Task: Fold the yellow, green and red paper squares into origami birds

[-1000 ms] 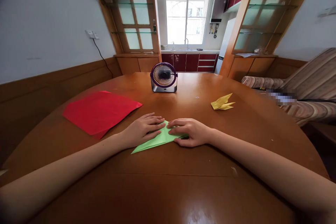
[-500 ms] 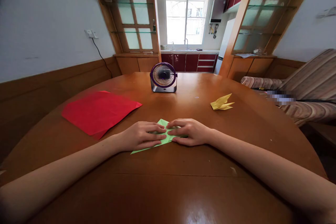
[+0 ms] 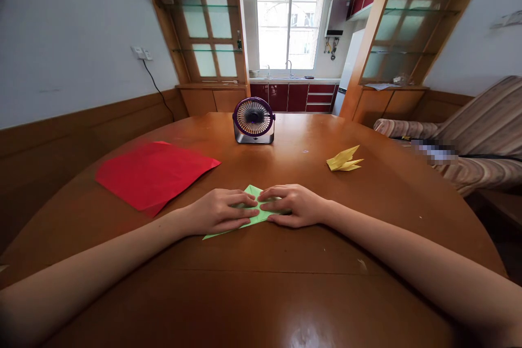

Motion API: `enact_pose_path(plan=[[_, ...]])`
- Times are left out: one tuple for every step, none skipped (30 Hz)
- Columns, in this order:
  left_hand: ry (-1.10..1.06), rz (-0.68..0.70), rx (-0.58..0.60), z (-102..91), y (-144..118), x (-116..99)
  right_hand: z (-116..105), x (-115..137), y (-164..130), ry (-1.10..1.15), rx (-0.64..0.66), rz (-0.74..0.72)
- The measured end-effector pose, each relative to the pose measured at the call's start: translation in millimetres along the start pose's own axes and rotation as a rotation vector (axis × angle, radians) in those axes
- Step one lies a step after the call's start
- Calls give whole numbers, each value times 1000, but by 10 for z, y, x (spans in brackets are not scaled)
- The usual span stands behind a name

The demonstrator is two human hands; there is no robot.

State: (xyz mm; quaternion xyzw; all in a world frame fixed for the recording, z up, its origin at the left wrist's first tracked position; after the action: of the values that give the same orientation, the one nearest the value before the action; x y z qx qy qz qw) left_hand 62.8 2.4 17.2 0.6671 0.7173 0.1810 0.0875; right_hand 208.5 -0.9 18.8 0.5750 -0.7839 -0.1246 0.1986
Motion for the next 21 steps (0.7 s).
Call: enact_pose_path(plan=[[1, 1, 2, -4, 5, -2, 0, -3, 0, 11, 3, 4], [4, 4, 1, -9, 11, -6, -2, -8, 0, 24, 3, 12], [8, 7, -1, -15, 17, -10, -3, -17, 0, 37, 1, 23], [13, 12, -6, -21, 22, -16, -6, -30, -1, 44, -7, 37], [19, 17, -12, -27, 26, -21, -10, -47, -3, 44, -18, 55], [25, 22, -18, -33, 28, -26, -12, -66, -6, 37, -30, 75], [32, 29, -25, -37, 30, -32, -12, -87, -9, 24, -40, 96], [38, 36, -32, -40, 30, -37, -9, -108, -13, 9, -45, 117], [44, 42, -39, -42, 29, -41, -2, -128, -16, -5, -43, 137], [51, 47, -45, -44, 28, -44, 10, -145, -19, -16, -34, 155], [58, 50, -50, -44, 27, -46, 22, -160, -20, -24, -21, 170], [64, 51, -52, -44, 27, -47, 33, -170, -20, -32, -9, 181], [68, 51, -52, -42, 26, -47, 41, -177, -20, -39, 2, 188], [71, 51, -51, -41, 26, -48, 47, -180, -18, -47, 11, 192], [71, 48, -51, -40, 26, -47, 51, -182, -16, -54, 21, 193], [69, 45, -51, -40, 26, -46, 55, -182, -13, -61, 30, 194], [64, 42, -53, -41, 27, -44, 58, -181, -11, -68, 38, 194], [57, 40, -56, -42, 27, -42, 60, -179, -8, -72, 45, 193], [51, 40, -63, -46, 27, -41, 61, -176, -6, -74, 50, 192], [45, 39, -71, -51, 28, -40, 61, -174, -4, -76, 53, 191], [42, 39, -79, -55, 29, -39, 62, -173, -3, -78, 57, 192]])
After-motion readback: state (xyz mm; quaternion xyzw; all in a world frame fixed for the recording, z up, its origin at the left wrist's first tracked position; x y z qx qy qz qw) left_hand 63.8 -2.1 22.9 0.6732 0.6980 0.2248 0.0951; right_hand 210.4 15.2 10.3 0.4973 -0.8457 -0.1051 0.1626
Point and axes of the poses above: each hand's wrist, its own y-axis towards the middle knuckle, its own z-axis out of the palm, x = y × z, the point moved 7 cm from there along y, towards the middle knuckle, and after that the axes turned 1 degree about z, right-handed, at the moved point
